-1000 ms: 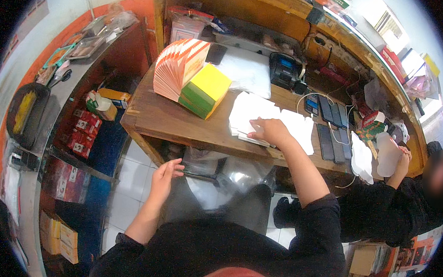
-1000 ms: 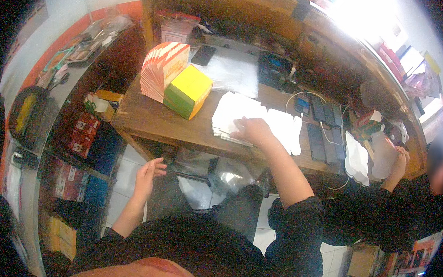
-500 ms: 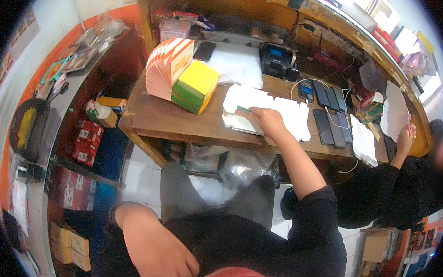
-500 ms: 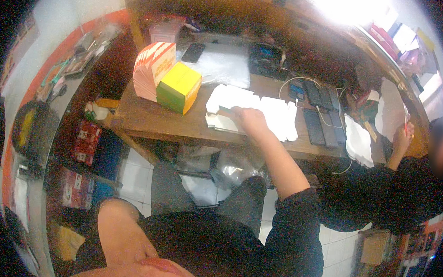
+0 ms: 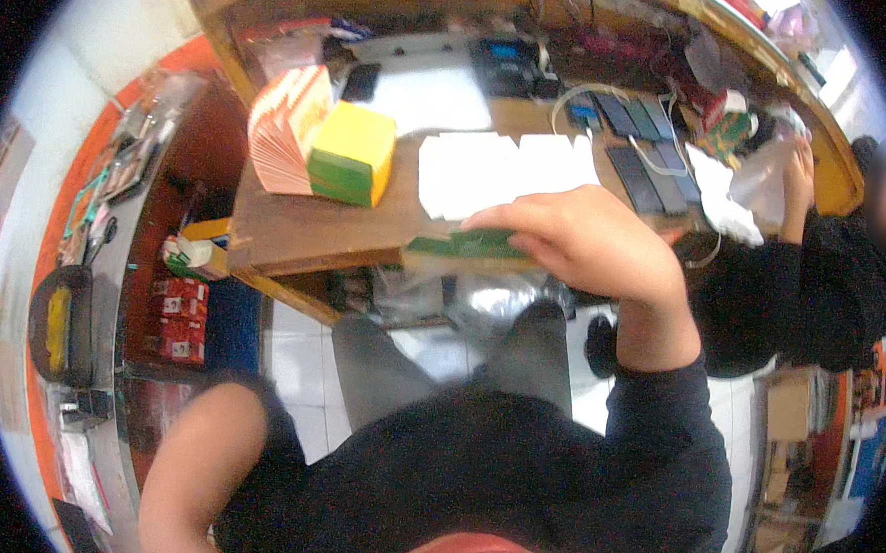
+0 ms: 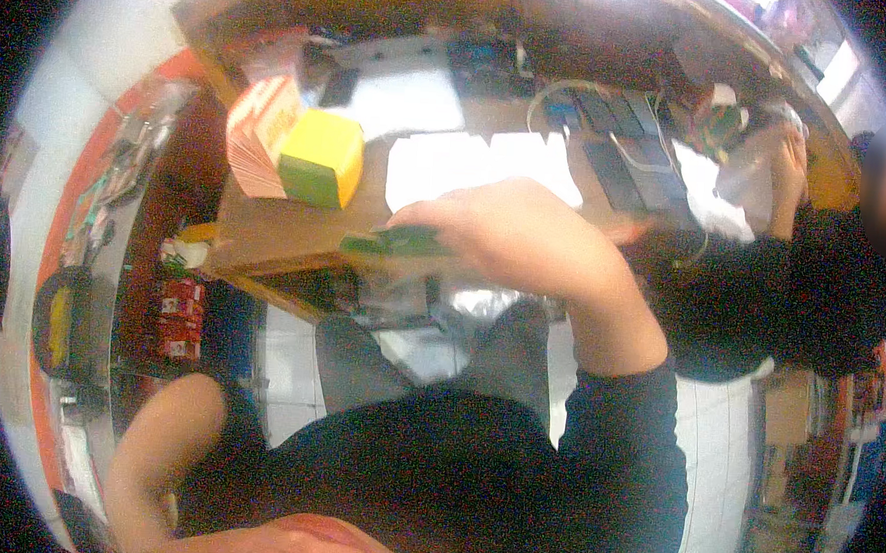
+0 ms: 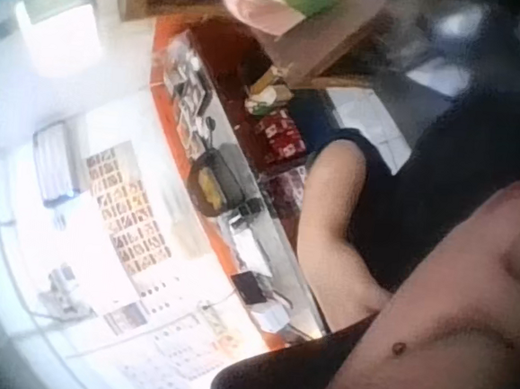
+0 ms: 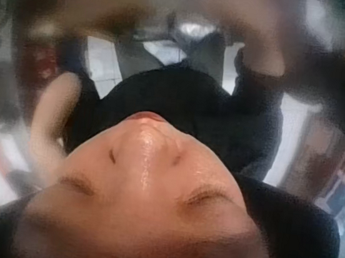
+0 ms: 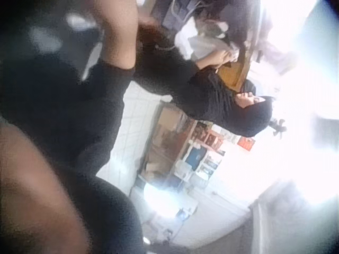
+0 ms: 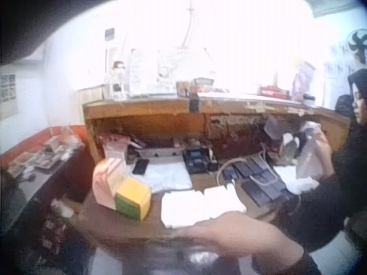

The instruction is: The person repeatedly folds flat cardboard pieces into small rectangular boxes and stacks them on the counter. The person handles the boxes one at a time, folding edges and tucking flaps to form the final shape.

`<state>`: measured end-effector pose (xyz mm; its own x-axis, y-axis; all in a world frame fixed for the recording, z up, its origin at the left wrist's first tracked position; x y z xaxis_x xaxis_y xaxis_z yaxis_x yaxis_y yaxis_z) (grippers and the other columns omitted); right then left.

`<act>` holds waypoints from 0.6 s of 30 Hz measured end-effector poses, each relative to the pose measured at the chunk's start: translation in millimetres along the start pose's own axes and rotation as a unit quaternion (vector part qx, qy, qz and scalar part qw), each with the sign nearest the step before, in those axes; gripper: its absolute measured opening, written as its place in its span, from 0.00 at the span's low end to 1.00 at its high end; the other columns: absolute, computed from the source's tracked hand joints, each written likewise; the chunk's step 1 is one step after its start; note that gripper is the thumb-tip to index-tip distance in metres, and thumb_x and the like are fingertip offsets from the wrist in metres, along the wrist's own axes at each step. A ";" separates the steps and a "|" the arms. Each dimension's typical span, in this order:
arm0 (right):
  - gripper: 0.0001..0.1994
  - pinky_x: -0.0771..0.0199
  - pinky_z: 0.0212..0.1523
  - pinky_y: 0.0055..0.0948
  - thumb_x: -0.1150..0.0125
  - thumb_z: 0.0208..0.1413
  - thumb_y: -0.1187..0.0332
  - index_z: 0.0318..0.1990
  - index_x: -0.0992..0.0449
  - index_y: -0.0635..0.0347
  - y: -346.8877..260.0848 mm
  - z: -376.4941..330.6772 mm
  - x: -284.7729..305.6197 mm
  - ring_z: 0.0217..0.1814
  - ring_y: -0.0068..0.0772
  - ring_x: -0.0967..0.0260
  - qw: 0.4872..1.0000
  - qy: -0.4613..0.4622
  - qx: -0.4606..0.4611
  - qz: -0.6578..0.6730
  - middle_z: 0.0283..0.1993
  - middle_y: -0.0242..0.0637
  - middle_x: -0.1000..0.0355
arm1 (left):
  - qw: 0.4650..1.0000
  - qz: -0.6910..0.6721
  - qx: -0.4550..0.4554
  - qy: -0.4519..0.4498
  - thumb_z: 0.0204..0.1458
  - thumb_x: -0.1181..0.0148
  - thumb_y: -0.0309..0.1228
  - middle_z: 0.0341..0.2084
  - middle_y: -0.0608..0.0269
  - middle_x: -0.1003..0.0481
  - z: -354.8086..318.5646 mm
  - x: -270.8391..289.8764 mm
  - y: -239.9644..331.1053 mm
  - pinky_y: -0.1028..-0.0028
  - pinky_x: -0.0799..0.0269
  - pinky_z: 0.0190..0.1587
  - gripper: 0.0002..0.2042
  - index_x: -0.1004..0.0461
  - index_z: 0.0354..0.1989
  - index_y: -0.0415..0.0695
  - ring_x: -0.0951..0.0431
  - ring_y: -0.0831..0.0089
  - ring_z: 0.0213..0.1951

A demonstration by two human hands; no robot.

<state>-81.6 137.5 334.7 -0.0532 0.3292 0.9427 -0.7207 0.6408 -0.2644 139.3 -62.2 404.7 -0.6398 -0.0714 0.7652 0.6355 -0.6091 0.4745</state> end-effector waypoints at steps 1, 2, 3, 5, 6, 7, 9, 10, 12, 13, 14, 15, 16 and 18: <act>0.20 0.24 0.36 0.39 0.41 0.50 0.73 0.53 0.26 0.46 -18.7 -6.0 -5.0 0.38 0.47 0.24 0.999 -0.042 0.026 0.008 0.41 0.41 0.23 | 1.000 0.008 -0.004 -0.006 0.53 0.50 0.31 0.46 0.56 0.26 0.7 0.2 -0.3 0.59 0.29 0.51 0.14 0.25 0.46 0.43 0.28 0.60 0.50; 0.20 0.25 0.34 0.39 0.41 0.50 0.73 0.53 0.26 0.46 -27.0 -13.0 -13.9 0.37 0.46 0.24 0.997 -0.058 0.053 0.021 0.40 0.40 0.23 | 1.000 0.011 -0.008 -0.014 0.53 0.50 0.31 0.46 0.56 0.27 1.2 1.0 -2.8 0.59 0.29 0.51 0.14 0.25 0.46 0.44 0.28 0.60 0.50; 0.20 0.25 0.31 0.39 0.41 0.50 0.73 0.53 0.27 0.46 -35.2 -19.8 -23.2 0.36 0.46 0.24 0.993 -0.074 0.081 0.036 0.39 0.39 0.23 | 1.000 0.010 -0.007 -0.018 0.53 0.50 0.32 0.46 0.55 0.27 2.7 0.8 -5.5 0.59 0.29 0.51 0.14 0.25 0.46 0.44 0.28 0.59 0.50; 0.19 0.25 0.33 0.39 0.42 0.52 0.72 0.53 0.27 0.48 -41.8 -28.3 -37.1 0.36 0.47 0.24 0.983 -0.097 0.110 0.110 0.40 0.39 0.23 | 0.999 0.011 -0.021 -0.028 0.54 0.49 0.32 0.47 0.55 0.27 -0.4 0.8 -9.6 0.59 0.29 0.51 0.14 0.25 0.46 0.44 0.28 0.59 0.50; 0.19 0.25 0.34 0.40 0.42 0.52 0.72 0.53 0.27 0.48 -40.3 -31.9 -46.8 0.37 0.47 0.24 0.980 -0.115 0.109 0.120 0.40 0.39 0.23 | 0.999 0.009 -0.026 -0.030 0.54 0.49 0.33 0.47 0.55 0.27 -1.8 0.3 -11.3 0.59 0.29 0.51 0.14 0.25 0.46 0.44 0.28 0.59 0.50; 0.19 0.25 0.34 0.40 0.42 0.53 0.72 0.53 0.27 0.48 -37.5 -33.4 -55.2 0.37 0.47 0.24 0.976 -0.131 0.114 0.129 0.40 0.39 0.23 | 0.999 0.011 -0.025 -0.039 0.54 0.49 0.33 0.47 0.55 0.27 -2.1 0.0 -13.2 0.59 0.30 0.51 0.14 0.25 0.46 0.44 0.28 0.58 0.50; 0.18 0.25 0.38 0.42 0.42 0.54 0.71 0.53 0.28 0.48 -19.0 -34.7 -76.5 0.40 0.49 0.25 0.976 -0.159 0.066 0.131 0.40 0.40 0.23 | 0.999 0.012 -0.025 -0.043 0.54 0.49 0.33 0.47 0.54 0.27 -2.9 -1.1 -15.2 0.58 0.30 0.50 0.14 0.25 0.47 0.45 0.28 0.58 0.50; 0.18 0.26 0.39 0.43 0.42 0.54 0.71 0.53 0.28 0.48 -10.2 -35.7 -85.0 0.40 0.50 0.25 0.976 -0.174 0.043 0.125 0.40 0.41 0.23 | 0.999 0.013 -0.021 -0.047 0.55 0.49 0.34 0.47 0.54 0.27 -3.2 -2.3 -16.9 0.58 0.30 0.50 0.14 0.25 0.47 0.45 0.28 0.57 0.50; 0.17 0.26 0.40 0.43 0.42 0.54 0.71 0.53 0.28 0.48 -1.2 -36.3 -95.9 0.41 0.50 0.25 0.971 -0.206 0.010 0.121 0.40 0.42 0.23 | 0.999 0.017 -0.012 -0.049 0.55 0.49 0.34 0.47 0.54 0.27 -2.6 -3.7 -17.1 0.58 0.30 0.50 0.14 0.25 0.47 0.45 0.28 0.57 0.50; 0.17 0.26 0.41 0.44 0.42 0.55 0.71 0.53 0.29 0.48 1.7 -39.3 -100.4 0.41 0.51 0.25 0.967 -0.222 -0.004 0.123 0.40 0.42 0.23 | 0.999 0.018 -0.010 -0.050 0.55 0.49 0.35 0.47 0.54 0.27 -3.0 -5.4 -16.6 0.58 0.30 0.50 0.14 0.25 0.47 0.45 0.28 0.57 0.50; 0.17 0.26 0.41 0.44 0.42 0.55 0.71 0.53 0.29 0.48 4.9 -42.2 -105.1 0.42 0.51 0.25 0.963 -0.238 -0.018 0.125 0.40 0.43 0.24 | 0.999 0.018 -0.007 -0.047 0.55 0.49 0.35 0.47 0.53 0.27 -2.1 -5.6 -15.8 0.58 0.30 0.50 0.14 0.25 0.47 0.46 0.28 0.56 0.50; 0.17 0.26 0.41 0.44 0.43 0.55 0.71 0.53 0.29 0.49 5.6 -43.2 -104.3 0.41 0.51 0.26 0.964 -0.225 -0.004 0.137 0.40 0.43 0.24 | 0.999 0.022 -0.004 -0.047 0.56 0.49 0.35 0.47 0.53 0.27 -1.5 -6.3 -15.4 0.58 0.30 0.50 0.14 0.25 0.47 0.46 0.28 0.56 0.50; 0.17 0.26 0.41 0.44 0.43 0.55 0.71 0.53 0.29 0.49 7.8 -43.9 -103.3 0.41 0.51 0.26 0.965 -0.213 0.010 0.151 0.40 0.43 0.24 | 0.999 0.022 -0.001 -0.045 0.56 0.49 0.36 0.48 0.53 0.27 -0.3 -6.4 -13.8 0.58 0.30 0.50 0.14 0.25 0.47 0.46 0.28 0.56 0.50; 0.17 0.26 0.42 0.43 0.44 0.55 0.71 0.53 0.30 0.50 7.3 -38.8 -103.7 0.41 0.51 0.25 0.964 -0.199 0.035 0.170 0.39 0.44 0.24 | 0.999 0.029 0.012 -0.041 0.56 0.49 0.36 0.48 0.53 0.27 1.1 -5.7 -13.2 0.58 0.30 0.50 0.14 0.25 0.47 0.46 0.28 0.55 0.50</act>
<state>-54.6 134.8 227.1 -0.5467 0.2103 0.8105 -0.6591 0.4889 -0.5715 135.0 -52.8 394.5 -0.5640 -0.0403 0.8248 0.6820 -0.5859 0.4378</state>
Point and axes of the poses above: each hand's wrist, its own z-axis towards the middle knuckle, its own x-axis out of the back of the hand, y = z × x, the point moved 9 cm from there along z, towards the middle knuckle
